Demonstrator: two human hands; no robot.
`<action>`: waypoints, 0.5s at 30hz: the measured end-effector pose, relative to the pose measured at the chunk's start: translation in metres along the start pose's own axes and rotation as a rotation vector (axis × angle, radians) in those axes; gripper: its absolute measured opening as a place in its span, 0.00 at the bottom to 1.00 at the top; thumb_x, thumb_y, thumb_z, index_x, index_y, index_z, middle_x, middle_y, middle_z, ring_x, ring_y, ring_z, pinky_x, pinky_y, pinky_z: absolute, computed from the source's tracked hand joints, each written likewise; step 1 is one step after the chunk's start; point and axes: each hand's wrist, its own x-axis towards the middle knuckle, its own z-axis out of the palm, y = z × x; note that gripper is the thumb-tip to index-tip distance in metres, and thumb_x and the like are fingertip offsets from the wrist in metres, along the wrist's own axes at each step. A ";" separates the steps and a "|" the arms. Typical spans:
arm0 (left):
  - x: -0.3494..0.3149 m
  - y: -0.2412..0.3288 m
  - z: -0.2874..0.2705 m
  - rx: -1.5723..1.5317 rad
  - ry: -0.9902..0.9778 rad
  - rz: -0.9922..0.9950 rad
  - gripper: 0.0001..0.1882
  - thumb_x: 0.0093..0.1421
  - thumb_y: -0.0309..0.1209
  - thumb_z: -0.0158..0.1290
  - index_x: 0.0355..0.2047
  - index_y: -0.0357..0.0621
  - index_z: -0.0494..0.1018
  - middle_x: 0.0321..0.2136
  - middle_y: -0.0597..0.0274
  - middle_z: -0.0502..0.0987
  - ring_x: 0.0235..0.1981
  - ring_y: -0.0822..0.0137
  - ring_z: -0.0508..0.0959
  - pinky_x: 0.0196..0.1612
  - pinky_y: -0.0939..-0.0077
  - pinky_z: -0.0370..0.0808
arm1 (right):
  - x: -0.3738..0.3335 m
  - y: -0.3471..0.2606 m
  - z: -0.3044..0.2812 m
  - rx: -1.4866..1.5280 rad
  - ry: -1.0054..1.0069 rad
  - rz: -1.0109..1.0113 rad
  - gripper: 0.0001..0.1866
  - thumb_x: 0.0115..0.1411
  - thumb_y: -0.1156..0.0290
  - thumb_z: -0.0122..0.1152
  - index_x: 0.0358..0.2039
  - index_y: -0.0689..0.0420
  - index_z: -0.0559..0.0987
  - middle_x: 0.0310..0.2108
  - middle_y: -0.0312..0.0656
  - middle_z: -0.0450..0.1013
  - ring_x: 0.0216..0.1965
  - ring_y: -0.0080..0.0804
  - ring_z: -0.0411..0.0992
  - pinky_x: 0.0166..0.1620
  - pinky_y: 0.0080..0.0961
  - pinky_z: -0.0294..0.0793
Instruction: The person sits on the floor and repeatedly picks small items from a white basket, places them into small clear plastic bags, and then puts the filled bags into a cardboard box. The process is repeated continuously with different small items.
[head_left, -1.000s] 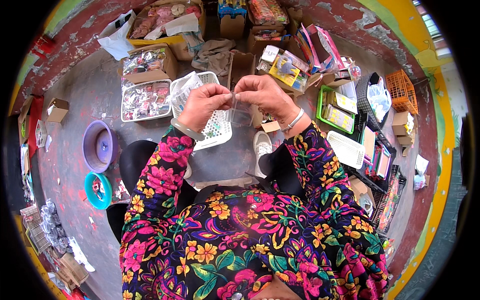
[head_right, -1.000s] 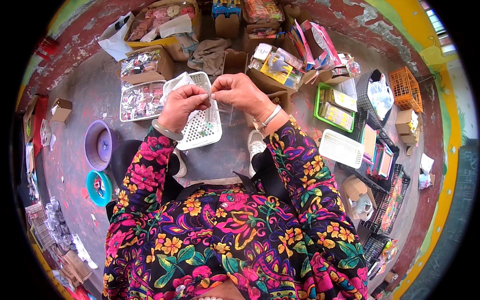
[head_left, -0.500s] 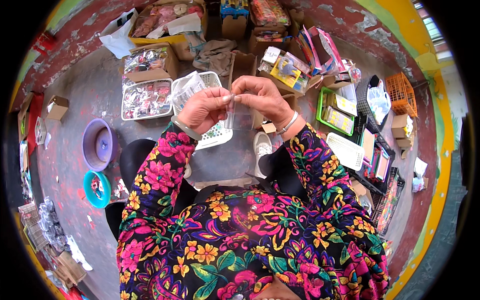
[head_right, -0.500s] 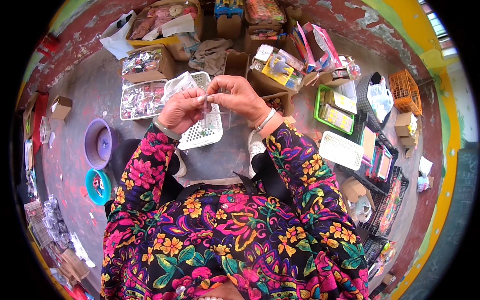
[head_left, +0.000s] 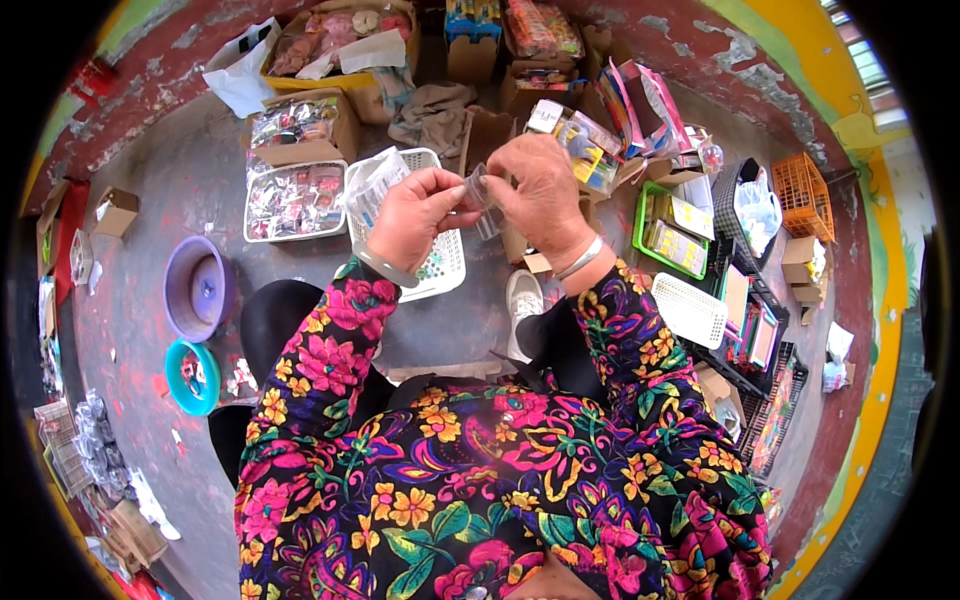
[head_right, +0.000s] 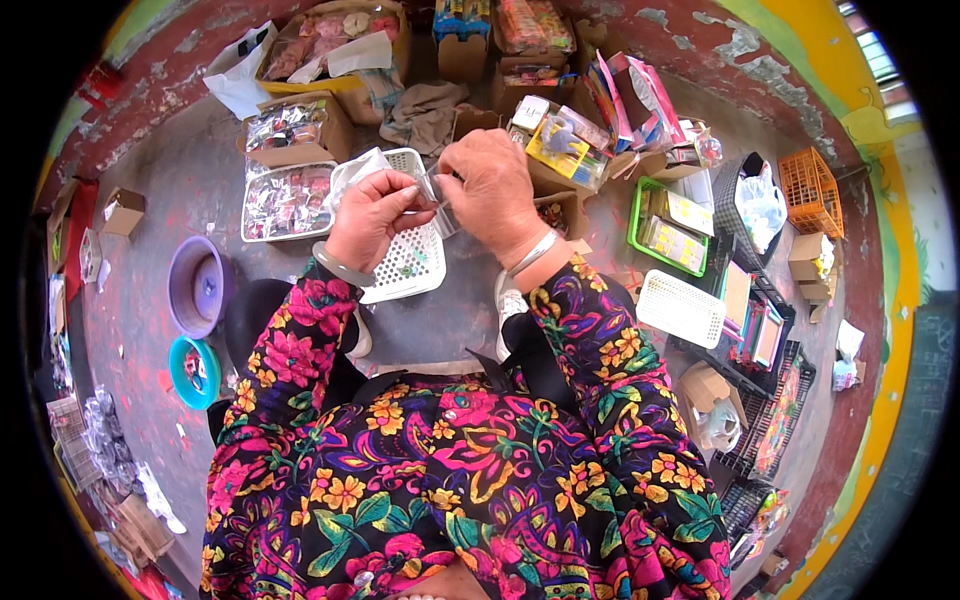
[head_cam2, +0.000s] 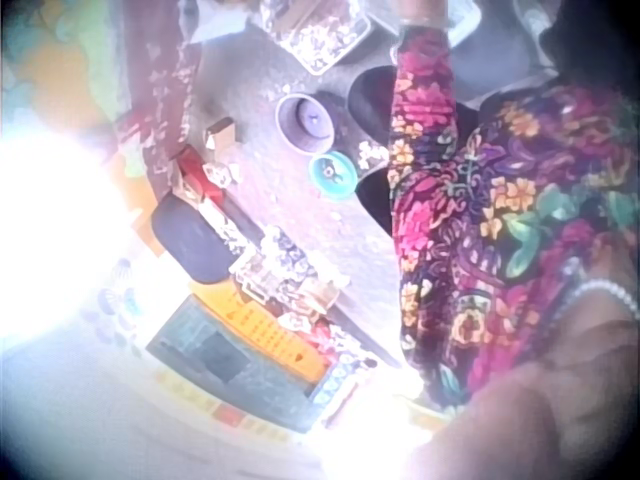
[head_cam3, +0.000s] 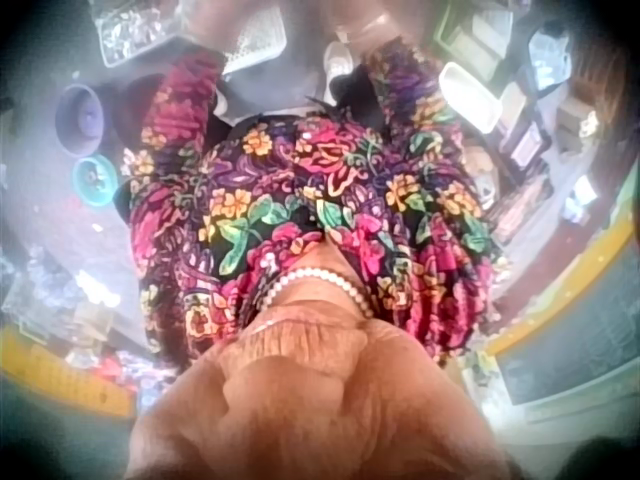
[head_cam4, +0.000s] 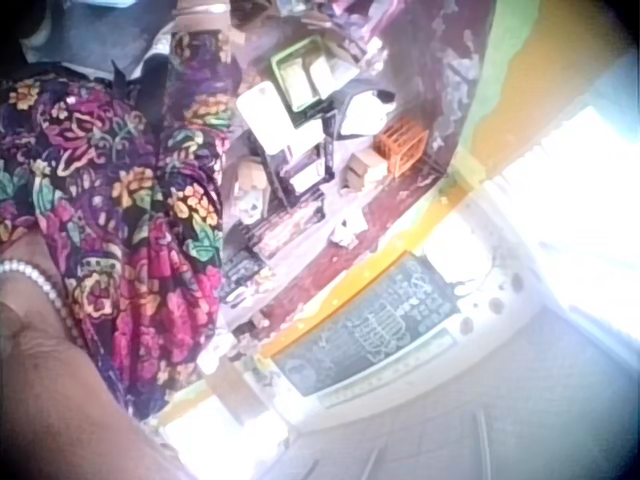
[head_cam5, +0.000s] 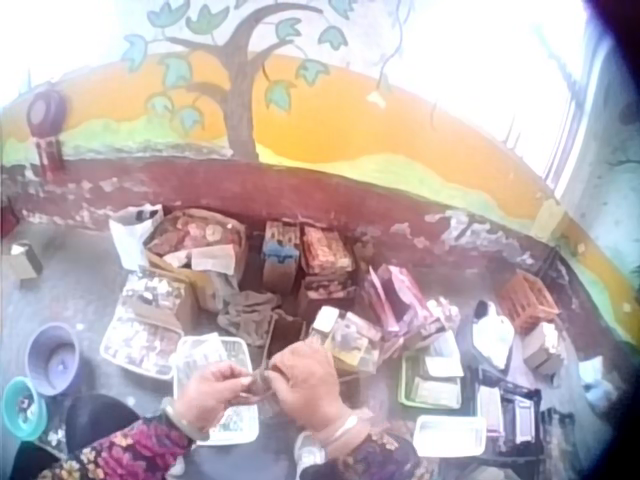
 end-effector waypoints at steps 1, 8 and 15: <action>0.000 -0.002 -0.001 0.029 0.003 0.045 0.04 0.60 0.23 0.44 0.34 0.34 0.68 0.31 0.60 0.73 0.32 0.70 0.76 0.38 0.75 0.77 | -0.001 -0.003 0.006 0.035 0.100 -0.013 0.03 0.42 0.74 0.59 0.21 0.54 0.75 0.20 0.39 0.65 0.29 0.39 0.65 0.33 0.33 0.64; 0.002 -0.007 0.002 0.029 0.044 0.154 0.04 0.60 0.22 0.45 0.33 0.34 0.69 0.31 0.60 0.73 0.34 0.70 0.75 0.42 0.73 0.76 | -0.012 -0.018 0.012 0.105 0.062 0.099 0.02 0.45 0.73 0.59 0.22 0.55 0.77 0.20 0.39 0.68 0.25 0.38 0.68 0.29 0.30 0.67; -0.001 -0.008 0.004 0.168 0.045 0.216 0.04 0.58 0.21 0.46 0.33 0.32 0.70 0.30 0.60 0.74 0.33 0.71 0.75 0.41 0.75 0.76 | -0.011 -0.013 0.008 0.351 -0.059 0.273 0.04 0.45 0.73 0.57 0.23 0.57 0.78 0.21 0.43 0.72 0.25 0.41 0.71 0.28 0.29 0.70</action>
